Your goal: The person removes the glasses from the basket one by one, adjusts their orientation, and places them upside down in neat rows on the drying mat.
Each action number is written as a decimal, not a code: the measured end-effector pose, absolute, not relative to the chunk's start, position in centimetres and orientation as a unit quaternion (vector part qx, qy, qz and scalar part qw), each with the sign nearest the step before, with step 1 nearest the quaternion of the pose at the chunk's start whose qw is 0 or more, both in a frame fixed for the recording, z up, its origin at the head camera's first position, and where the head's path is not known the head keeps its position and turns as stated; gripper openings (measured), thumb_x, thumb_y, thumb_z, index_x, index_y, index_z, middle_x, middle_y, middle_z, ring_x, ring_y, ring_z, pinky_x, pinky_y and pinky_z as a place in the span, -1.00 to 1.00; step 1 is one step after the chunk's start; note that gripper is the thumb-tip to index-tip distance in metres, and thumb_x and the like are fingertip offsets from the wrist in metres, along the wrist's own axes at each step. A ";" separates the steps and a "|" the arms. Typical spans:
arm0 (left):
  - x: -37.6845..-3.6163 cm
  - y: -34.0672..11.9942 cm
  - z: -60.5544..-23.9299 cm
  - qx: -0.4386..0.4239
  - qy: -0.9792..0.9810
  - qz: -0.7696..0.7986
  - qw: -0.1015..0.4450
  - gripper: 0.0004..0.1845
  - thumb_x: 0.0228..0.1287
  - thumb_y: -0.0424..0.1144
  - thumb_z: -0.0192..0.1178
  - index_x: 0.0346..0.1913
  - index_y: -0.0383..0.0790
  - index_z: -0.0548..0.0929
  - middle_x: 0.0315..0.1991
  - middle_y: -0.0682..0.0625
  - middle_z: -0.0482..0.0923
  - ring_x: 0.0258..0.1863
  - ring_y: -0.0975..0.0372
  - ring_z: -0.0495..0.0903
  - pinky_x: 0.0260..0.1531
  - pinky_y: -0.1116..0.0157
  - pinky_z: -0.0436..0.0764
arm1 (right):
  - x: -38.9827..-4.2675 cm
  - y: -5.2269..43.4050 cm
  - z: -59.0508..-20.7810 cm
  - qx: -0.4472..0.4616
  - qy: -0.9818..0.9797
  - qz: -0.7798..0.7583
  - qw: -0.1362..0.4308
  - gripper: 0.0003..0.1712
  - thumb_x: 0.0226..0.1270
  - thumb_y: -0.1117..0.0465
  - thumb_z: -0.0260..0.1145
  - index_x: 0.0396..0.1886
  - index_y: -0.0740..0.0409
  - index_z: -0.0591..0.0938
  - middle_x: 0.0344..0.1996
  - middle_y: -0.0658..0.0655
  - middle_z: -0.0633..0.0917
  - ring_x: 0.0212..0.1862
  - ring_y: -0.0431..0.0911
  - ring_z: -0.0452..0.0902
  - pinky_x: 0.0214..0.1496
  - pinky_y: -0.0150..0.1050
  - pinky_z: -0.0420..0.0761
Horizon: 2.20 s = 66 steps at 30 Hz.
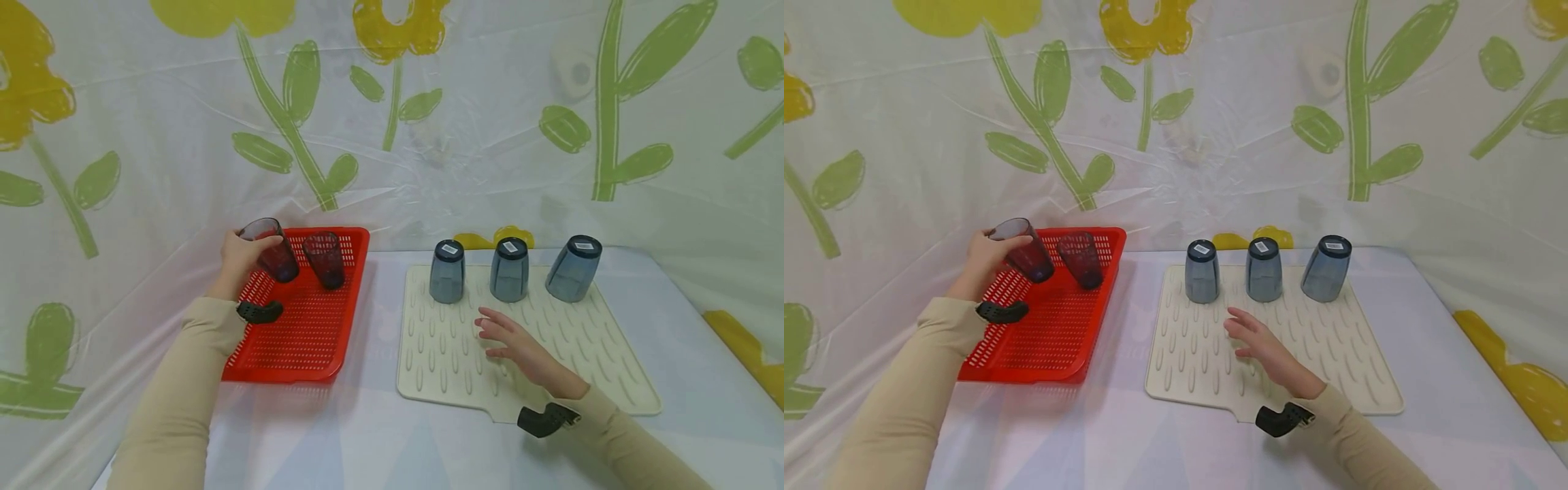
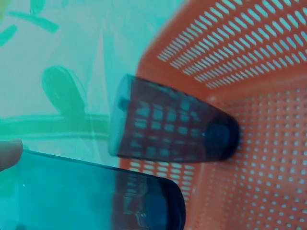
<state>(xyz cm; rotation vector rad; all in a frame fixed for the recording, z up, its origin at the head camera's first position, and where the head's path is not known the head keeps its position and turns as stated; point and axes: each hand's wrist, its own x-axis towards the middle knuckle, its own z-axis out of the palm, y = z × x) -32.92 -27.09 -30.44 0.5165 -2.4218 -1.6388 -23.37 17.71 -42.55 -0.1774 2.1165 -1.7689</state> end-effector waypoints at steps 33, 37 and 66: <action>-27.8 -19.8 -27.2 0.040 -0.736 -0.674 0.049 -0.22 0.14 -0.20 0.22 0.34 -0.27 0.04 0.00 -0.01 0.31 -0.20 0.31 0.49 -0.35 0.41 0.61 | -24.3 17.3 -41.3 -0.042 0.705 -0.681 0.192 -0.19 0.41 -0.16 -0.15 0.44 0.17 -0.16 0.39 0.34 0.04 0.37 0.23 0.00 0.26 0.11 0.25; -27.6 -18.7 -27.7 0.034 -0.723 -0.689 0.040 -0.26 0.15 -0.23 0.21 0.32 -0.27 0.08 -0.04 0.01 0.33 -0.20 0.31 0.49 -0.31 0.36 0.62 | -24.6 17.2 -41.2 -0.037 0.700 -0.688 0.189 -0.19 0.42 -0.16 -0.17 0.44 0.18 -0.17 0.38 0.35 0.04 0.36 0.23 0.00 0.25 0.10 0.27; -26.7 -10.6 -29.7 0.001 -0.664 -0.748 -0.004 -0.26 0.14 -0.33 0.21 0.36 -0.18 0.10 0.18 -0.13 0.31 -0.31 0.32 0.55 -0.09 0.12 0.54 | -25.3 17.1 -40.0 -0.079 0.672 -0.717 0.166 -0.24 0.45 -0.13 -0.24 0.44 0.18 -0.17 0.39 0.35 0.03 0.36 0.25 0.01 0.24 0.12 0.27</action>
